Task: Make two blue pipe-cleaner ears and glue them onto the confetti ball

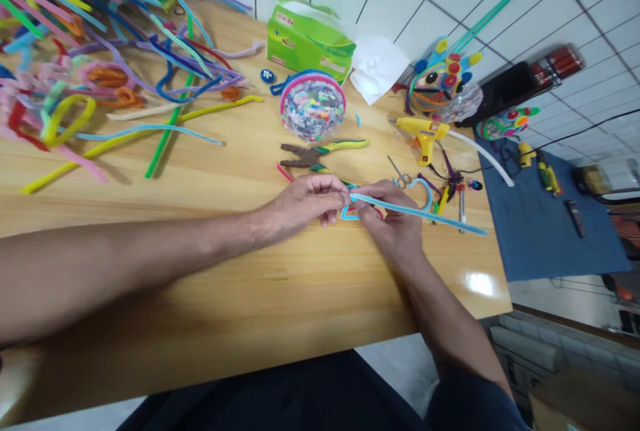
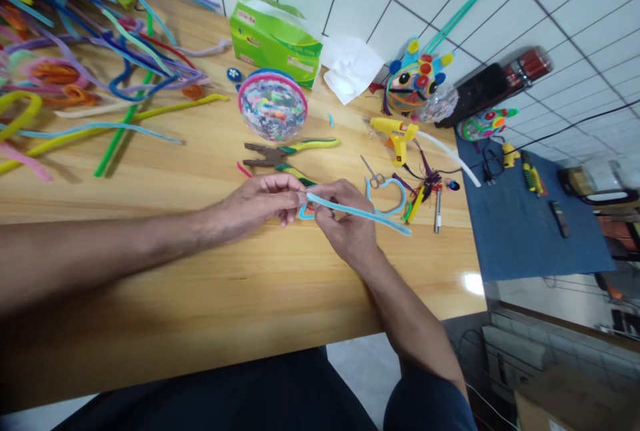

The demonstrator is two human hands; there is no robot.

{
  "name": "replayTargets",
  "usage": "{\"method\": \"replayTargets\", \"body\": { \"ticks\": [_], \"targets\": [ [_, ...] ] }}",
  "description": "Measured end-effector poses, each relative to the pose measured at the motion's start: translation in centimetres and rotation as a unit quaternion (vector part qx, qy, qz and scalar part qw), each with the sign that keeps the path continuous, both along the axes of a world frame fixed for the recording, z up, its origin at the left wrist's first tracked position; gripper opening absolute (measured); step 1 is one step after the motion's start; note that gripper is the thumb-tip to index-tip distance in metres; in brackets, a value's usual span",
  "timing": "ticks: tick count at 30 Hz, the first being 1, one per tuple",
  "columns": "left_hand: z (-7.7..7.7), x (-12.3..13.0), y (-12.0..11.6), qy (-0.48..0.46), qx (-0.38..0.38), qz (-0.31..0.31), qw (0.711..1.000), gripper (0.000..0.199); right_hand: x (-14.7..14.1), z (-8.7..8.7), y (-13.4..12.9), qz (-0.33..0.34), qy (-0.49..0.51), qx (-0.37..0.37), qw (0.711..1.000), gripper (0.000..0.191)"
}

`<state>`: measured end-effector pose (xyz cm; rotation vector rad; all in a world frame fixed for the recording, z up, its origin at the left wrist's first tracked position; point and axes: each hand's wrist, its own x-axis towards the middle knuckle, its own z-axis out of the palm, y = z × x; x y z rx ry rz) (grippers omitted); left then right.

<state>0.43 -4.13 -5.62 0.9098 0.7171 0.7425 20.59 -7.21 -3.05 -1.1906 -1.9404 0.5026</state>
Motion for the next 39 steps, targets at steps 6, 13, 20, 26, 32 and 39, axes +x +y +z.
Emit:
{"method": "replayTargets", "body": {
  "ticks": [6, 13, 20, 26, 32, 39],
  "targets": [
    [0.1, 0.0, 0.1, -0.001, -0.017, 0.0, 1.0, 0.006, -0.1, 0.2, -0.1, 0.001, -0.008, 0.008, 1.0, 0.023],
    [0.2, -0.1, 0.1, -0.002, -0.034, -0.012, 0.999, 0.003, -0.1, 0.4, 0.0, 0.014, -0.011, 0.022, 1.0, 0.015],
    [0.6, -0.1, 0.2, -0.009, -0.05, -0.012, 0.999, 0.005, 0.1, 0.3, 0.5, 0.028, -0.042, 0.064, 0.997, 0.022],
    [0.6, -0.3, 0.1, -0.012, -0.048, -0.02, 0.999, 0.011, 0.3, -0.1, 0.6, 0.025, -0.032, 0.089, 0.995, 0.023],
    [0.4, -0.1, -0.3, 0.008, 0.013, -0.019, 1.0, 0.033, 0.4, -0.4, 0.6, 0.031, -0.051, 0.097, 0.993, 0.023],
    [-0.1, 0.1, -0.5, -0.001, 0.029, -0.017, 0.999, 0.032, 0.2, -0.4, 0.3, 0.01, -0.064, 0.114, 0.991, 0.026]
  ]
}}
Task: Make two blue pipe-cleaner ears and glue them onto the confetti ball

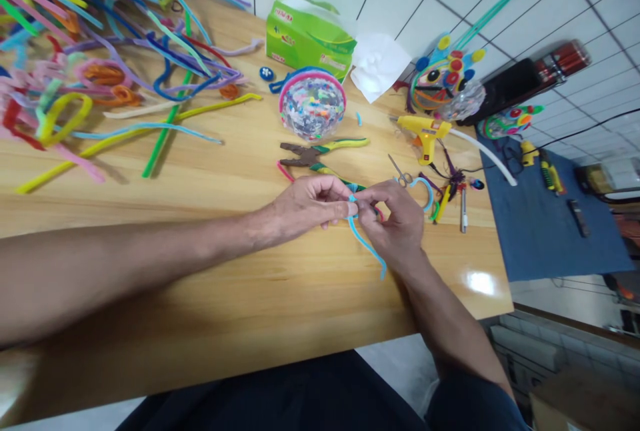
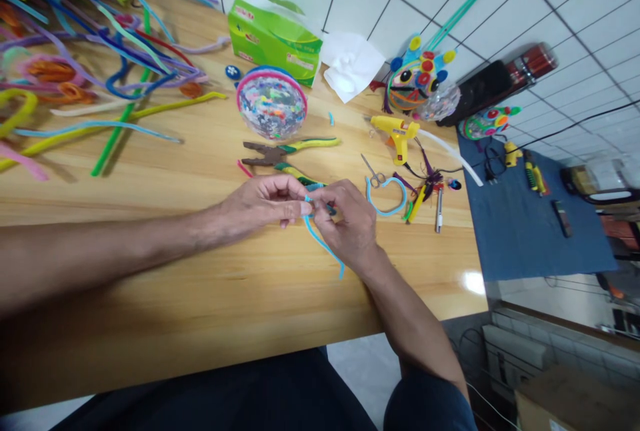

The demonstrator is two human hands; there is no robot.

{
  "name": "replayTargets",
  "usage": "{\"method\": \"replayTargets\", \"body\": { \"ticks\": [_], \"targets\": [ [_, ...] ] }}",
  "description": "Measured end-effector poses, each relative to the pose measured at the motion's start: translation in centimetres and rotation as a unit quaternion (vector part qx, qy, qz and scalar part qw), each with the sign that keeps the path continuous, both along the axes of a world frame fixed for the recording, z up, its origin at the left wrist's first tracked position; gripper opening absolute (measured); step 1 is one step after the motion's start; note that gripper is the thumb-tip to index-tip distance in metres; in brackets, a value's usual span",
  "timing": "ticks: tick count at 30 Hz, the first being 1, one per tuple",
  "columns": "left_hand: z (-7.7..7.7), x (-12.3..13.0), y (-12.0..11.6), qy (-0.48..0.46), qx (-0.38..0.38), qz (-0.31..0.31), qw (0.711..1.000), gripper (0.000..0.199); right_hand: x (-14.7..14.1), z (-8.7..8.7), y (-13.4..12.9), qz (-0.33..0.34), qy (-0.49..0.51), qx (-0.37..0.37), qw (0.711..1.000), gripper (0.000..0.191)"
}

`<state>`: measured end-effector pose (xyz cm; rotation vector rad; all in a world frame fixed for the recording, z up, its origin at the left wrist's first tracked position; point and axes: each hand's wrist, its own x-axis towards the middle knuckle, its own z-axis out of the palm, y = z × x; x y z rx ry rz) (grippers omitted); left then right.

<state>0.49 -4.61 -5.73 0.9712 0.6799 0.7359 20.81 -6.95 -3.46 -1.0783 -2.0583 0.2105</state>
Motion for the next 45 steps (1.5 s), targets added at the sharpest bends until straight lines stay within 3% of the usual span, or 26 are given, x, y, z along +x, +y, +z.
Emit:
{"method": "replayTargets", "body": {
  "ticks": [8, 15, 26, 35, 40, 45],
  "targets": [
    [-0.05, -0.22, -0.05, 0.003, 0.011, 0.011, 1.0, 0.029, 0.03, 0.93, -0.19, 0.007, -0.017, -0.018, 1.0, 0.023],
    [-0.11, -0.11, -0.09, 0.004, 0.011, 0.011, 1.0, 0.029, 0.3, 0.89, -0.36, -0.023, -0.017, -0.057, 0.998, 0.02],
    [-0.35, -0.13, -0.18, -0.015, 0.002, 0.01, 1.0, 0.028, 0.04, 0.99, -0.4, 0.002, -0.004, -0.039, 0.999, 0.027],
    [0.0, -0.31, -0.08, 0.017, -0.009, 0.023, 1.0, 0.03, 0.15, 0.62, -0.54, -0.004, 0.038, -0.069, 0.997, 0.024],
    [0.17, -0.32, -0.17, 0.018, -0.006, 0.033, 0.999, 0.028, 0.19, 0.26, -0.84, -0.023, 0.116, -0.141, 0.983, 0.019],
    [-0.02, -0.18, -0.13, -0.004, -0.012, 0.07, 0.997, 0.031, -0.15, 0.58, -0.73, -0.035, 0.212, -0.3, 0.929, 0.035]
  ]
}}
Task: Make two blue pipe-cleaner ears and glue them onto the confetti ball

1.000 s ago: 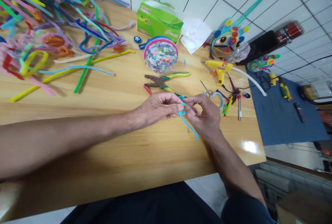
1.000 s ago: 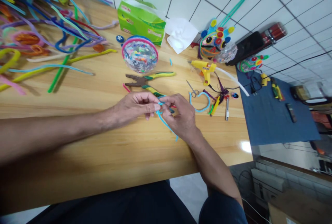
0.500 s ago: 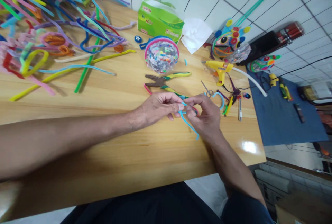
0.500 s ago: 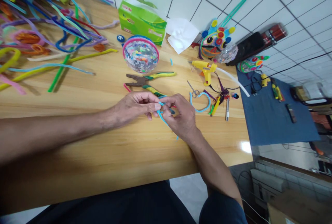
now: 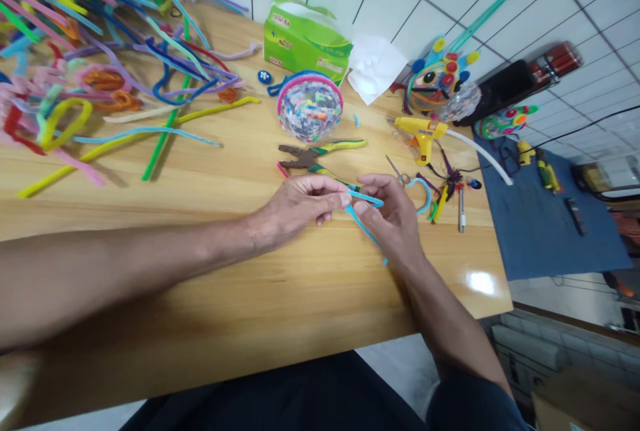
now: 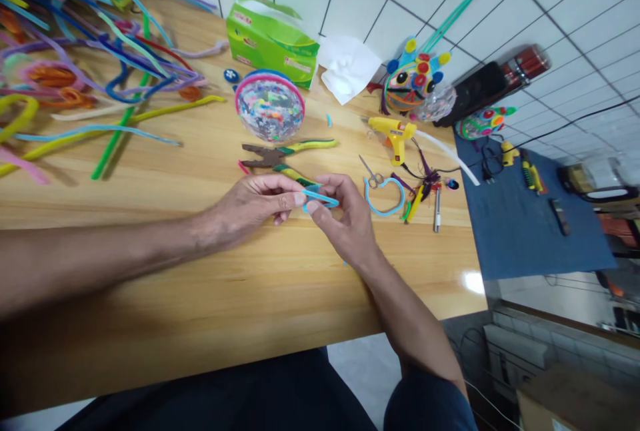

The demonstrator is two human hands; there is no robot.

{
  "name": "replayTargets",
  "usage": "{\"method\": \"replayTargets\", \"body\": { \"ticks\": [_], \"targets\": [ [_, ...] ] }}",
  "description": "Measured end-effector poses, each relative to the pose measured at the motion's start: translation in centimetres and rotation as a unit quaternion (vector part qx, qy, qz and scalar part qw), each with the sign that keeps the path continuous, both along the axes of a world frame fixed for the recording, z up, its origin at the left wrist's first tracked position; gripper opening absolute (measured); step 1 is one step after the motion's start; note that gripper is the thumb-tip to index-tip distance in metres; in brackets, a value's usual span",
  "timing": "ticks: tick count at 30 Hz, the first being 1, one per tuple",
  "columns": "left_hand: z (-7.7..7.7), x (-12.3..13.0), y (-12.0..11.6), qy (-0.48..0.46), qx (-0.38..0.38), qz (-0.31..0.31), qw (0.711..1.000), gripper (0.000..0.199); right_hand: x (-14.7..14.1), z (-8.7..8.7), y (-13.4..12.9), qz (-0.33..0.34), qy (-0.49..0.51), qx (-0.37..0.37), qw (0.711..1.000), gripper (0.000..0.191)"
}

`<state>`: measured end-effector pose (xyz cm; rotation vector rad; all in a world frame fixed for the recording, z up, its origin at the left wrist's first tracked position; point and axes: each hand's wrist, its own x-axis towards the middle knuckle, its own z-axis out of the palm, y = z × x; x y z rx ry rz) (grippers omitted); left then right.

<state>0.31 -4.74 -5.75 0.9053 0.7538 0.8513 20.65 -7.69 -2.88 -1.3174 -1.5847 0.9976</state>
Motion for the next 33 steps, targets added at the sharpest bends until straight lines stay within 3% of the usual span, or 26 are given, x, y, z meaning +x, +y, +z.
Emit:
{"method": "replayTargets", "body": {
  "ticks": [5, 14, 21, 33],
  "targets": [
    [-0.1, 0.1, 0.1, -0.029, 0.004, 0.003, 1.0, 0.033, -0.3, 0.9, 0.5, 0.006, 0.024, -0.117, 0.993, 0.028],
    [0.7, -0.1, -0.1, -0.043, 0.024, -0.031, 0.998, 0.037, 0.2, 1.1, 1.1, 0.056, 0.07, -0.211, 0.973, 0.028],
    [0.9, -0.4, 0.1, -0.079, 0.072, -0.093, 0.99, 0.033, 0.7, 1.3, 1.5, 0.112, 0.162, -0.303, 0.932, 0.025],
    [0.6, -0.7, 0.0, -0.048, 0.095, -0.08, 0.991, 0.029, 0.7, 0.4, 1.8, 0.162, 0.239, -0.346, 0.893, 0.032]
  ]
}}
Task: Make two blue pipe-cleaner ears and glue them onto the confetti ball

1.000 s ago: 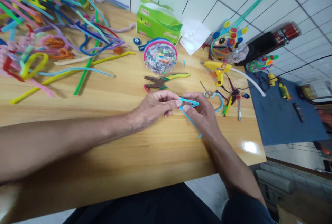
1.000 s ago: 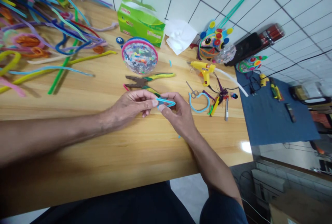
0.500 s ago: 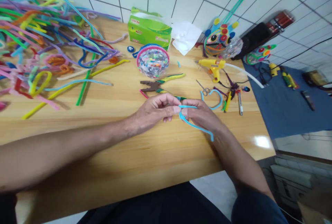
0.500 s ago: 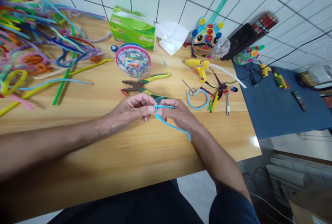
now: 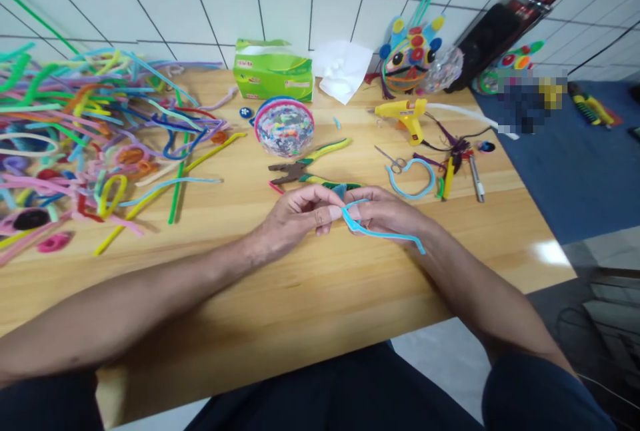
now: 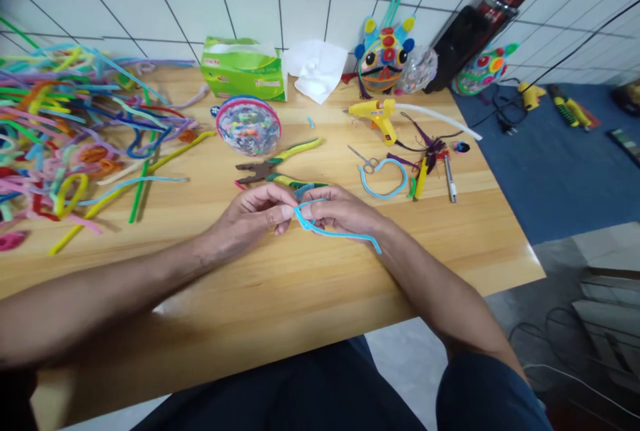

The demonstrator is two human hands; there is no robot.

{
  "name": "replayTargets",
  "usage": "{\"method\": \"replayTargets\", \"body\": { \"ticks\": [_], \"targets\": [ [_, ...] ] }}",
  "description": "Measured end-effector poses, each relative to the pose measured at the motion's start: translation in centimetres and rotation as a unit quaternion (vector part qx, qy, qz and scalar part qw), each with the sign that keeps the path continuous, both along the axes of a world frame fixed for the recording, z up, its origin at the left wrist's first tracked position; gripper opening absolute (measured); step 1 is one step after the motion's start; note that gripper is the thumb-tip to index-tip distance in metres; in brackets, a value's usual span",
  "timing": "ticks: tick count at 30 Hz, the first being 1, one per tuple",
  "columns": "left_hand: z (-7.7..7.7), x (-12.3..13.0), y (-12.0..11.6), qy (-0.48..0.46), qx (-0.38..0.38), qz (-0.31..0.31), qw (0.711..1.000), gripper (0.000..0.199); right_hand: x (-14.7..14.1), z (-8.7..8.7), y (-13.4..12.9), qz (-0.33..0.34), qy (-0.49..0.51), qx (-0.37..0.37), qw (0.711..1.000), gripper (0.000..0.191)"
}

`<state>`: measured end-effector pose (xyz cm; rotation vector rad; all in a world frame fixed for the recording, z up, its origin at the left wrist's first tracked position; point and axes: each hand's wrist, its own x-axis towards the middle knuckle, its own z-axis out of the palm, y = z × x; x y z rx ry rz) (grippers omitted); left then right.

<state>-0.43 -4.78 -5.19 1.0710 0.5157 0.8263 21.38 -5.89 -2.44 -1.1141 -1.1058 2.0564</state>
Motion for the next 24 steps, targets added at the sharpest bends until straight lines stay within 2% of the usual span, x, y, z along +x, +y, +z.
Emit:
{"method": "replayTargets", "body": {
  "ticks": [8, 17, 24],
  "targets": [
    [-0.12, -0.12, 0.03, 0.007, 0.033, 0.004, 0.999, 0.025, -0.59, 0.07, -0.22, -0.037, 0.011, 0.074, 0.996, 0.031],
    [0.2, -0.19, 0.07, 0.045, 0.036, -0.023, 0.998, 0.032, -0.48, 0.16, -0.25, -0.027, -0.048, 0.107, 0.993, 0.026],
    [0.14, -0.15, -0.16, 0.058, 0.036, -0.021, 0.997, 0.035, -0.4, -0.17, -0.28, -0.029, -0.05, 0.105, 0.993, 0.027]
  ]
}}
